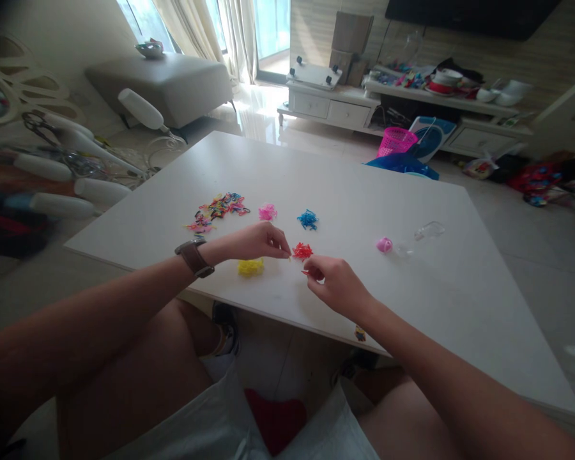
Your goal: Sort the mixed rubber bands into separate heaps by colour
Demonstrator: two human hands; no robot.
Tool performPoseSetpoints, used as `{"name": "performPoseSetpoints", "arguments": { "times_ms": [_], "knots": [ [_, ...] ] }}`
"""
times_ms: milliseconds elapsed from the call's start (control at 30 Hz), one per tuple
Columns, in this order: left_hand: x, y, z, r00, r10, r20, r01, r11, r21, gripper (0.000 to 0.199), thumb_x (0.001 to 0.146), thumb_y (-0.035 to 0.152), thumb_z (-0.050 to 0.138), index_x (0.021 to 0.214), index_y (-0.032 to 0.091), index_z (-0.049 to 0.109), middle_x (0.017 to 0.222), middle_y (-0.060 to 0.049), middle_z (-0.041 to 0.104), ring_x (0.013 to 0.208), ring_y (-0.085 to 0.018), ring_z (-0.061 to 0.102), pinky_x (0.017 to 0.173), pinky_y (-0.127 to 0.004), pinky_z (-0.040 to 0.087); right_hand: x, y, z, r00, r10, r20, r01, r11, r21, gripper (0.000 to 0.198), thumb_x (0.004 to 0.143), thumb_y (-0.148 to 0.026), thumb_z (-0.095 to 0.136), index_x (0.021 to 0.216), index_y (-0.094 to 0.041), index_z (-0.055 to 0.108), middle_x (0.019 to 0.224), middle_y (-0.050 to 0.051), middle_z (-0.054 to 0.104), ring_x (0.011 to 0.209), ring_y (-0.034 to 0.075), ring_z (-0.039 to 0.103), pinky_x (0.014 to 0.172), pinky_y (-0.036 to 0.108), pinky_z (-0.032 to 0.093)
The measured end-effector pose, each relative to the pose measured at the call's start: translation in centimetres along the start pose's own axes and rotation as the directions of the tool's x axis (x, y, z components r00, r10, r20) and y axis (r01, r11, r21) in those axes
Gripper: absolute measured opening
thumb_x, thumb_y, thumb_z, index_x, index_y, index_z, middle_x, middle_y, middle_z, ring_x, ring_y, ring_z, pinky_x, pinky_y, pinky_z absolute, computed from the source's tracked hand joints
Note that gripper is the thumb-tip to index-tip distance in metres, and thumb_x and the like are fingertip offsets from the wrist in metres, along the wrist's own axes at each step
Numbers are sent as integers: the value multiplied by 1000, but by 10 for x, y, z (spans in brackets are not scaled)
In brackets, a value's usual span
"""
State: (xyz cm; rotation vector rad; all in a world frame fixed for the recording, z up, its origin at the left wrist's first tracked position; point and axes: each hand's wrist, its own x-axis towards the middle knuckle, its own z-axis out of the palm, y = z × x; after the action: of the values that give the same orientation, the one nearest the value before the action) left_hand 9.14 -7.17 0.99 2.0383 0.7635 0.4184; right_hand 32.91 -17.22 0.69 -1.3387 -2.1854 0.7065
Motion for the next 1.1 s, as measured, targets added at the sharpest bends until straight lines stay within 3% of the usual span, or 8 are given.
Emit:
{"name": "performPoseSetpoints", "arguments": {
  "times_ms": [67, 233, 433, 667, 933, 1100],
  "knots": [
    [-3, -13, -16, 997, -75, 4, 75, 996, 41, 14, 74, 29, 78, 82, 18, 82, 77, -5, 77, 71, -17, 68, 65, -26, 48, 1, 3, -1, 1000, -9, -4, 9, 1000, -9, 11, 82, -14, 59, 85, -21, 67, 76, 0, 70, 68, 15, 63, 68, 27, 49],
    [-14, -41, -39, 952, -269, 143, 247, 957, 155, 9, 63, 22, 80, 72, 22, 82, 71, -1, 77, 66, -17, 68, 59, -23, 46, 2, 9, -1, 1000, -25, -8, 24, 999, -23, 13, 82, -12, 58, 81, -20, 68, 76, 1, 70, 68, 15, 62, 67, 28, 49],
    [-17, -49, -36, 926, -332, 181, 290, 931, 222, 12, 56, 18, 82, 66, 24, 82, 65, 0, 74, 60, -16, 64, 56, -23, 43, 3, 16, 2, 1000, -27, 11, 28, 999, -33, 16, 83, -11, 58, 79, -20, 71, 77, 2, 70, 69, 16, 62, 67, 28, 47],
    [-19, -48, -46, 920, -343, 190, 299, 927, 229, 8, 63, 29, 83, 69, 23, 81, 68, -1, 75, 62, -15, 64, 59, -23, 43, 11, 31, 0, 999, -31, -37, 29, 998, -52, 16, 85, -14, 60, 80, -20, 74, 83, 3, 70, 73, 15, 64, 71, 28, 48],
    [-25, -53, -73, 919, -395, 21, 371, 879, 300, 22, 75, 41, 72, 75, 21, 81, 68, -4, 73, 66, -17, 66, 63, -24, 45, 29, 59, 9, 983, 111, -148, -113, 994, -5, 11, 82, -16, 66, 80, -19, 77, 81, 4, 74, 71, 16, 66, 69, 29, 50],
    [-29, -55, -83, 899, -427, -97, 435, 849, 300, 28, 75, 46, 72, 78, 20, 80, 74, -3, 74, 73, -17, 67, 71, -27, 48, 41, 63, 20, 972, 144, -187, -144, 989, 16, 8, 84, -22, 69, 81, -20, 76, 83, 5, 76, 74, 18, 68, 71, 30, 52]
  ]
}}
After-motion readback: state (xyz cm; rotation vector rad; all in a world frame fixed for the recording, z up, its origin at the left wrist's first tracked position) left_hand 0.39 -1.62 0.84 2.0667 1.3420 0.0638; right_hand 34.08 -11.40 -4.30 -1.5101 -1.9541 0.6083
